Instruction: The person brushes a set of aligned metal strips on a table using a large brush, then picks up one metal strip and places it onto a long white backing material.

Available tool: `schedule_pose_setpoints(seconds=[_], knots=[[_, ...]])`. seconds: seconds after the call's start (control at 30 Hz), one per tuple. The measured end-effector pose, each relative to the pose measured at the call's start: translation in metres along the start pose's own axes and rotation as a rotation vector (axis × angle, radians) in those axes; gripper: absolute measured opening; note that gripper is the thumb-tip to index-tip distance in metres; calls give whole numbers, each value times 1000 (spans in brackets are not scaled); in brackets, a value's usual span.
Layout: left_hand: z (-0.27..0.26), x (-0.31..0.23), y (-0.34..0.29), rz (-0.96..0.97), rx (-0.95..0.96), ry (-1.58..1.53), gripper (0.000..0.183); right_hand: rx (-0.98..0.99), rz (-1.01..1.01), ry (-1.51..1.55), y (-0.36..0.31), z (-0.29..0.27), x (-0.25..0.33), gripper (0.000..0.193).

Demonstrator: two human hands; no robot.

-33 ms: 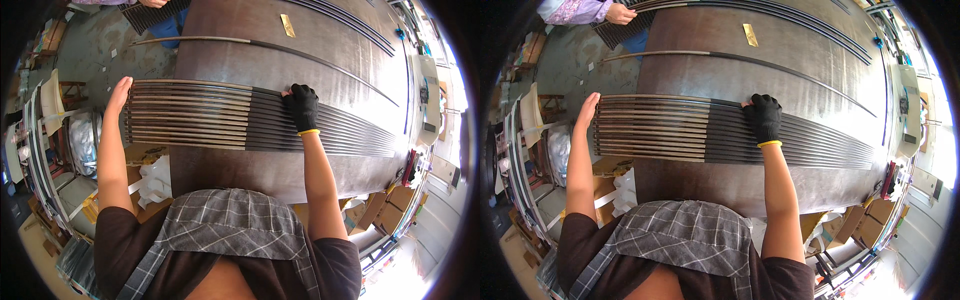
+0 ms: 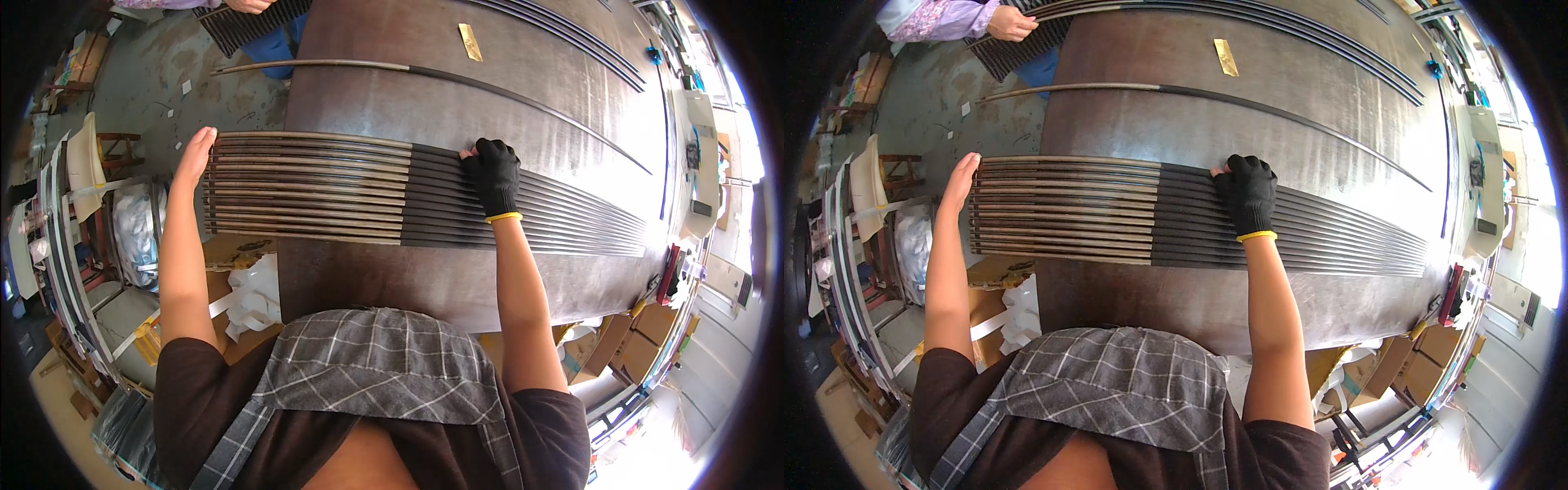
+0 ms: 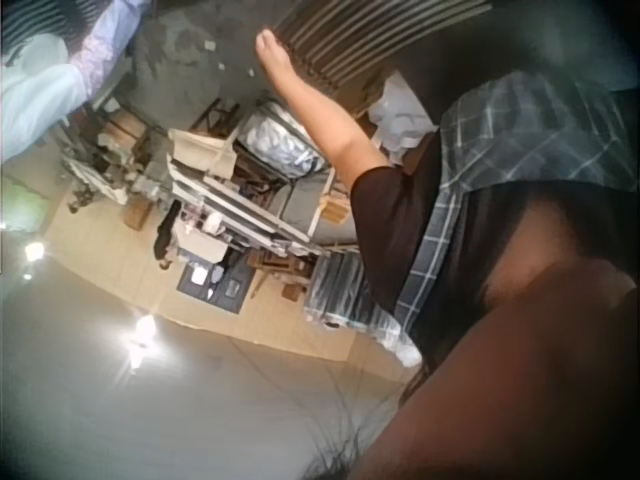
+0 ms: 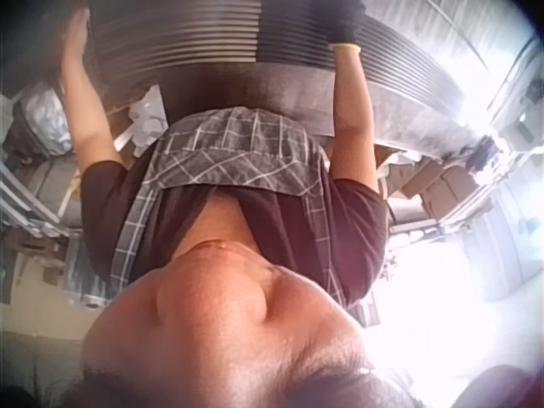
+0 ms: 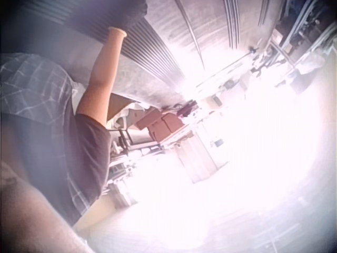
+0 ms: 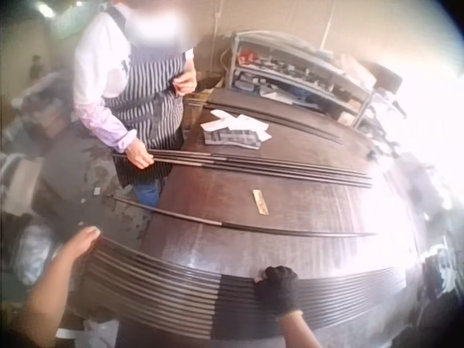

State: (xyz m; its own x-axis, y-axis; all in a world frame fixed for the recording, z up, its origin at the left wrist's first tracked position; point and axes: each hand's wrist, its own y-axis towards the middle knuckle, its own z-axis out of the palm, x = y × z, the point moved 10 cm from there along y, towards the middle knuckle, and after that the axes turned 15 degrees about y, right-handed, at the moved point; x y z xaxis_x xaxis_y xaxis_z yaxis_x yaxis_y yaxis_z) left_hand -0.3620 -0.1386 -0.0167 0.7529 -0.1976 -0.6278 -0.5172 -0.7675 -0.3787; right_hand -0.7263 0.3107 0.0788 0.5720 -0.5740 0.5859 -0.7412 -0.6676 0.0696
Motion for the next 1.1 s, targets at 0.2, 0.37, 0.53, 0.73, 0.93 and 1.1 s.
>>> schedule_pose_setpoints(seconds=[0.2,0.37,0.53,0.73,0.93,1.1], knots=[[-9,-11,11,-21,234,36,37,100,45,-77,3,2,6,21],[-43,-19,67,-142,5,-76,52,-17,-48,-123,56,1,13,27],[-20,-47,111,-205,33,-33,51,-227,-296,-226,92,11,27,35],[-3,-53,105,12,107,-37,29,-133,-174,-85,104,3,8,26],[24,-58,78,261,199,5,30,-26,-128,-24,71,-7,-29,26],[25,-35,55,218,187,20,35,-4,-56,22,37,-16,-24,26]])
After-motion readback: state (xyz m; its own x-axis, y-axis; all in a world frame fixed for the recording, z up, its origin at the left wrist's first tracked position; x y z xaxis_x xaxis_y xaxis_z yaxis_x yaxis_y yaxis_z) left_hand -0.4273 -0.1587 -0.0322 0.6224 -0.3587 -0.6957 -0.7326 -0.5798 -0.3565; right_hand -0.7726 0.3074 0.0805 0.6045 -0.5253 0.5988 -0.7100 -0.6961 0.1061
